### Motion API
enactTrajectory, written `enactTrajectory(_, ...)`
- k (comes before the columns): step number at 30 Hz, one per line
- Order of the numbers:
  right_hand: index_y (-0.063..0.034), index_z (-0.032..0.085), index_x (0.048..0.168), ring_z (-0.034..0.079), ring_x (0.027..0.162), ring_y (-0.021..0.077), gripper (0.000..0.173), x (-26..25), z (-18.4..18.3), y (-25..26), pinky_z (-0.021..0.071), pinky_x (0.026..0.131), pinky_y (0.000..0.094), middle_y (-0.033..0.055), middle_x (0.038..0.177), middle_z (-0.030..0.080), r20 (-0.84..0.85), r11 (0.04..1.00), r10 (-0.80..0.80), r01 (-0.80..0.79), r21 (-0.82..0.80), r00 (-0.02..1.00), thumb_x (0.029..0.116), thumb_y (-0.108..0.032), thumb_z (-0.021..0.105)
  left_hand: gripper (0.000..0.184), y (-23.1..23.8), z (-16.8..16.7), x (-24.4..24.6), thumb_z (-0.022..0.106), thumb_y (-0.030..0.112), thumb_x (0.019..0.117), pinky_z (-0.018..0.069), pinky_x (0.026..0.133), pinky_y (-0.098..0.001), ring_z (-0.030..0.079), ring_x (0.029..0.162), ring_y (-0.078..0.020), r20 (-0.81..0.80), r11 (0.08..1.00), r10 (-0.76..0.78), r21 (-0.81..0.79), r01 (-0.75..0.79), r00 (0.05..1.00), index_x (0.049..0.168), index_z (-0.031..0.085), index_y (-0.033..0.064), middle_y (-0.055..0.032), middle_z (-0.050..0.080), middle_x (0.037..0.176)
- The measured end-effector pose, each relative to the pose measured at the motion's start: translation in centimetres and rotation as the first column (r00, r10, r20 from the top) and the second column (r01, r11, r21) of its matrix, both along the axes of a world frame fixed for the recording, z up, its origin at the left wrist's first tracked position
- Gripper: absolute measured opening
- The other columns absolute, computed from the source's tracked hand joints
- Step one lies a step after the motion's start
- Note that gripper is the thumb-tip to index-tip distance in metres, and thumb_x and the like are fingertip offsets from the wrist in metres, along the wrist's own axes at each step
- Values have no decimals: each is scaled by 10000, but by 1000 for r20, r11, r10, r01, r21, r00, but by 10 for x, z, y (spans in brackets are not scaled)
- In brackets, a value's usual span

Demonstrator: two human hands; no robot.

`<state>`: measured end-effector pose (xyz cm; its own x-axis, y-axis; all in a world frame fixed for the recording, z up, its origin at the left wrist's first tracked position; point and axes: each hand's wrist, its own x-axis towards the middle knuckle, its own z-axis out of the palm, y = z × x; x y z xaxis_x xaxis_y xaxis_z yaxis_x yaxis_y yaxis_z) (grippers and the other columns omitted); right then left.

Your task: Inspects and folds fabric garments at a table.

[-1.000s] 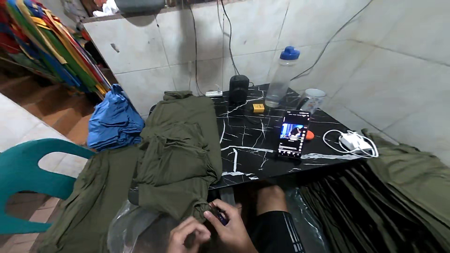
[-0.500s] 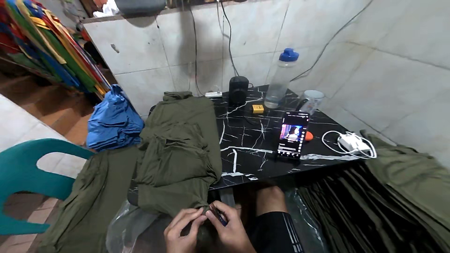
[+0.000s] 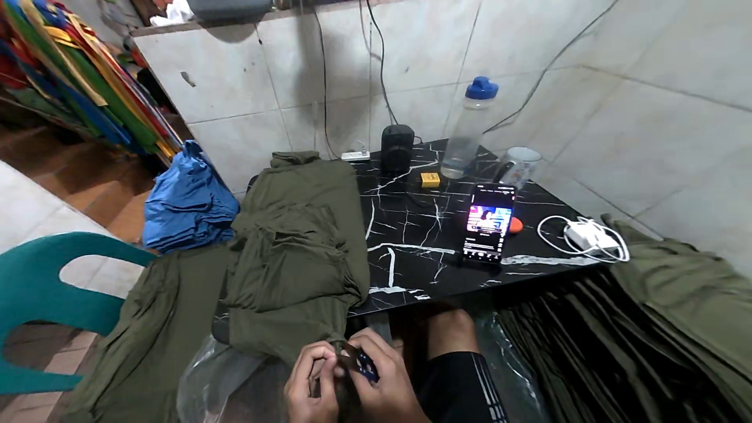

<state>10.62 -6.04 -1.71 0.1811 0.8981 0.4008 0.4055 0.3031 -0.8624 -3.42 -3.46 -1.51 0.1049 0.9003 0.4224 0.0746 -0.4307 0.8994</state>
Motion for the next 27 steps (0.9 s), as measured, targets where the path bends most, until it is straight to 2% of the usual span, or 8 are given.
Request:
enactTrajectory(2, -81, 730, 1078, 693, 890, 75, 225, 3, 5, -2, 604, 710, 248, 50, 1086, 709, 102, 998, -67, 65, 29, 993, 919, -240, 742, 67, 2, -1, -2, 613, -29, 940, 605, 835, -222, 693, 990, -94, -48, 998, 41, 48, -38, 998, 963, 664, 7, -63, 699, 1064)
enactTrajectory(3, -97, 731, 1092, 692, 849, 68, 290, 5, 8, -3, 596, 663, 247, 40, 1072, 711, 163, 995, -99, 93, 44, 982, 931, -337, 748, 60, 3, -1, -3, 616, -15, 943, 603, 856, -224, 690, 1021, -97, -68, 996, 68, 69, -63, 995, 957, 668, 13, -64, 702, 1063)
enactTrajectory(6, -96, 732, 1033, 649, 684, 93, 362, 12, 10, -3, 546, 551, 254, 32, 883, 689, 365, 982, -173, 130, 139, 915, 957, -448, 690, 34, 5, 1, -7, 624, 27, 960, 602, 842, -210, 692, 1029, -83, -124, 987, 126, 117, -111, 984, 964, 657, 26, -61, 706, 1073)
enactTrajectory(9, -117, 723, 990, 685, 684, 128, 335, 15, 9, -3, 568, 560, 283, 11, 802, 692, 516, 976, -195, 113, 186, 834, 993, -438, 629, 38, 7, 2, -10, 650, 64, 949, 600, 813, -208, 681, 984, -85, -152, 975, 153, 183, -124, 976, 949, 677, 37, -66, 682, 1072)
enactTrajectory(12, -115, 715, 985, 681, 671, 122, 323, 12, 8, -2, 561, 556, 271, 4, 784, 687, 551, 969, -217, 111, 220, 806, 1000, -423, 618, 39, 3, 7, -8, 680, 75, 928, 593, 804, -173, 659, 965, -59, -194, 963, 194, 224, -149, 962, 931, 697, 40, -76, 638, 1079)
enactTrajectory(17, -105, 714, 969, 671, 641, 113, 322, 7, 9, -3, 557, 544, 257, 2, 757, 676, 556, 960, -254, 137, 244, 791, 989, -416, 632, 50, 3, 10, -6, 617, -22, 942, 623, 791, -227, 719, 1015, -126, -133, 982, 113, 167, -90, 985, 936, 647, 17, -112, 718, 1140)
enactTrajectory(20, -107, 709, 958, 664, 621, 113, 329, 6, 9, -4, 549, 525, 260, 0, 751, 675, 560, 962, -249, 137, 235, 791, 982, -428, 641, 44, 3, 9, -4, 597, 0, 971, 614, 850, -242, 715, 1056, -136, -129, 983, 90, 170, -67, 988, 962, 628, 30, -102, 725, 1159)
enactTrajectory(27, -99, 718, 973, 652, 609, 119, 324, 5, 10, -4, 540, 517, 258, 6, 740, 658, 574, 951, -298, 183, 251, 763, 987, -407, 620, 37, 1, 5, -1, 609, -9, 960, 620, 837, -241, 718, 1062, -144, -152, 982, 78, 184, -49, 985, 947, 633, 15, -119, 724, 1158)
